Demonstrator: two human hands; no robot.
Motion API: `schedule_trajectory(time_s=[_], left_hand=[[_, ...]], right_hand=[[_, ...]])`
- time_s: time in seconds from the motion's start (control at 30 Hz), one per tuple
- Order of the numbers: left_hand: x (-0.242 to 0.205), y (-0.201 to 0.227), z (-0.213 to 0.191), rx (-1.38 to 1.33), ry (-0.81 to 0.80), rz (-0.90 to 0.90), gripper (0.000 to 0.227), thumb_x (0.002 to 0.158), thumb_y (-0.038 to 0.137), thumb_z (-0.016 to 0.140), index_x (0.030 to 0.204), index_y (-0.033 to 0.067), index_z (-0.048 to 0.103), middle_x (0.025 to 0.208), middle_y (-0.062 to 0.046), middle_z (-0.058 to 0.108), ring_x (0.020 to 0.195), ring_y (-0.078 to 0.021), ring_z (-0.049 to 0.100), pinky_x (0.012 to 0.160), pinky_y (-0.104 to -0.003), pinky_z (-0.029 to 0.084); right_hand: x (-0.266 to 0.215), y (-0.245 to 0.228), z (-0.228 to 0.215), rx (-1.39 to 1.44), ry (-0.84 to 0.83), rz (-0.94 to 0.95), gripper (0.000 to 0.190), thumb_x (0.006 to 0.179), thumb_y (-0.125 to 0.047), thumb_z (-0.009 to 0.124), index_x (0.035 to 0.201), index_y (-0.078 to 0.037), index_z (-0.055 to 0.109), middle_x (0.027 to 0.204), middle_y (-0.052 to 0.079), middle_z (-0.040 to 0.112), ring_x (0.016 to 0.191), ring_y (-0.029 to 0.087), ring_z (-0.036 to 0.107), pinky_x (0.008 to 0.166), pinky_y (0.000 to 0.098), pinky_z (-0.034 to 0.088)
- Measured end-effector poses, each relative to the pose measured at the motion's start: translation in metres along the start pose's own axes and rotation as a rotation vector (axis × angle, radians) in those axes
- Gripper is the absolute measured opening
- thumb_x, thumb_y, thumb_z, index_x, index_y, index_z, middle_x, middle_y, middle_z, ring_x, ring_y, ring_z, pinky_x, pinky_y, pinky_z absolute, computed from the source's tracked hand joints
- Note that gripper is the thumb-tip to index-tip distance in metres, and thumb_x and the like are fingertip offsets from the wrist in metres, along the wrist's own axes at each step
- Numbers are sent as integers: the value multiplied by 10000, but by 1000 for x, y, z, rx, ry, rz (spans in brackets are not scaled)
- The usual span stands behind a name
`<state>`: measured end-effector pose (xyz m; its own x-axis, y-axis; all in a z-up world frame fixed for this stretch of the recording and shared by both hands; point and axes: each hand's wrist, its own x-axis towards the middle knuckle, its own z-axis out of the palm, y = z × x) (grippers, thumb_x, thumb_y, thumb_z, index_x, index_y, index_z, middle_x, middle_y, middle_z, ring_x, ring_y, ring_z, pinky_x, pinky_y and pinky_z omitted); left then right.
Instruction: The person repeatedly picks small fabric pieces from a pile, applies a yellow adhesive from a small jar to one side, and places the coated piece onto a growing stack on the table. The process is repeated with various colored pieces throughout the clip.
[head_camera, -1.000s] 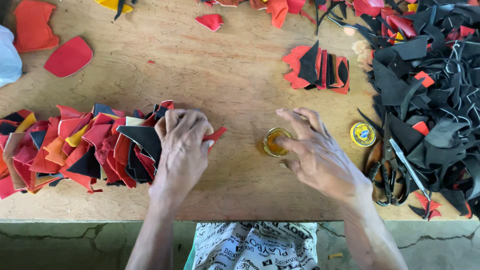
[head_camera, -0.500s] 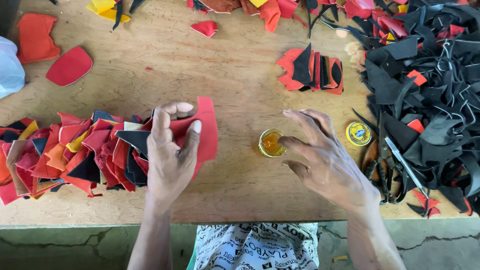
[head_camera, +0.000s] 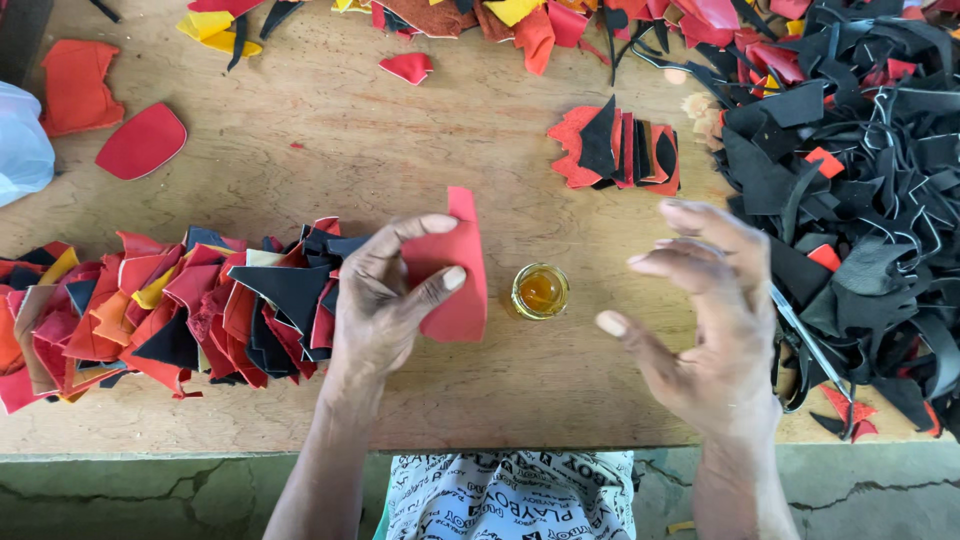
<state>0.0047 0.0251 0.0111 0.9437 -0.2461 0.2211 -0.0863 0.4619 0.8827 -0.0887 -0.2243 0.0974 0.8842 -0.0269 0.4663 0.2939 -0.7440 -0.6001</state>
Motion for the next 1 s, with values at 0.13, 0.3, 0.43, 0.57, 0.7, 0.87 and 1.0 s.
schedule_trajectory(time_s=[0.13, 0.3, 0.43, 0.57, 0.7, 0.87, 1.0], left_hand=[[-4, -8, 8, -246, -56, -82, 372, 888, -136, 768, 1240, -31, 706, 1179, -79, 727, 1054, -128, 680, 964, -279, 561], [-6, -6, 19, -418, -100, -208, 389, 899, -117, 735, 1275, -27, 694, 1211, -110, 731, 1085, -159, 695, 978, -312, 575], [-4, -1, 26, -483, -112, -248, 390, 902, -107, 740, 1281, -32, 684, 1214, -103, 722, 1092, -156, 693, 984, -314, 578], [-3, 2, 28, -489, -124, -250, 389, 911, -100, 739, 1290, -36, 682, 1210, -112, 721, 1092, -155, 692, 989, -312, 578], [-1, 1, 29, -513, -116, -247, 387, 913, -97, 737, 1290, -37, 677, 1211, -111, 722, 1097, -153, 690, 997, -314, 575], [3, -3, 30, -525, -100, -252, 429, 921, -89, 727, 1339, -46, 640, 1220, -127, 719, 1102, -164, 692, 996, -323, 580], [4, -6, 29, -573, -99, -239, 470, 930, -90, 722, 1383, -42, 607, 1249, -136, 706, 1116, -164, 689, 1004, -321, 578]], right_hand=[[8, 6, 12, 159, -73, -185, 560, 856, -226, 846, 1359, -137, 616, 1482, 101, 513, 1340, 210, 514, 1154, 387, 456], [13, 19, 32, 343, -304, -228, 846, 822, -215, 855, 1555, -133, 440, 1582, 157, 413, 1484, 318, 423, 1203, 447, 404], [18, 21, 38, 404, -339, -276, 911, 817, -192, 867, 1592, -156, 389, 1614, 128, 404, 1523, 320, 393, 1265, 462, 352], [20, 20, 39, 425, -361, -255, 926, 804, -164, 877, 1593, -162, 391, 1619, 124, 395, 1519, 315, 391, 1254, 443, 363], [18, 19, 39, 418, -370, -236, 901, 798, -137, 878, 1575, -169, 423, 1603, 128, 394, 1507, 310, 400, 1232, 432, 383], [16, 15, 39, 425, -389, -193, 856, 806, -103, 872, 1550, -209, 462, 1601, 145, 377, 1431, 284, 467, 1162, 399, 444], [15, 12, 40, 334, -362, -213, 831, 802, -107, 872, 1526, -222, 482, 1595, 151, 380, 1403, 302, 475, 1121, 387, 473]])
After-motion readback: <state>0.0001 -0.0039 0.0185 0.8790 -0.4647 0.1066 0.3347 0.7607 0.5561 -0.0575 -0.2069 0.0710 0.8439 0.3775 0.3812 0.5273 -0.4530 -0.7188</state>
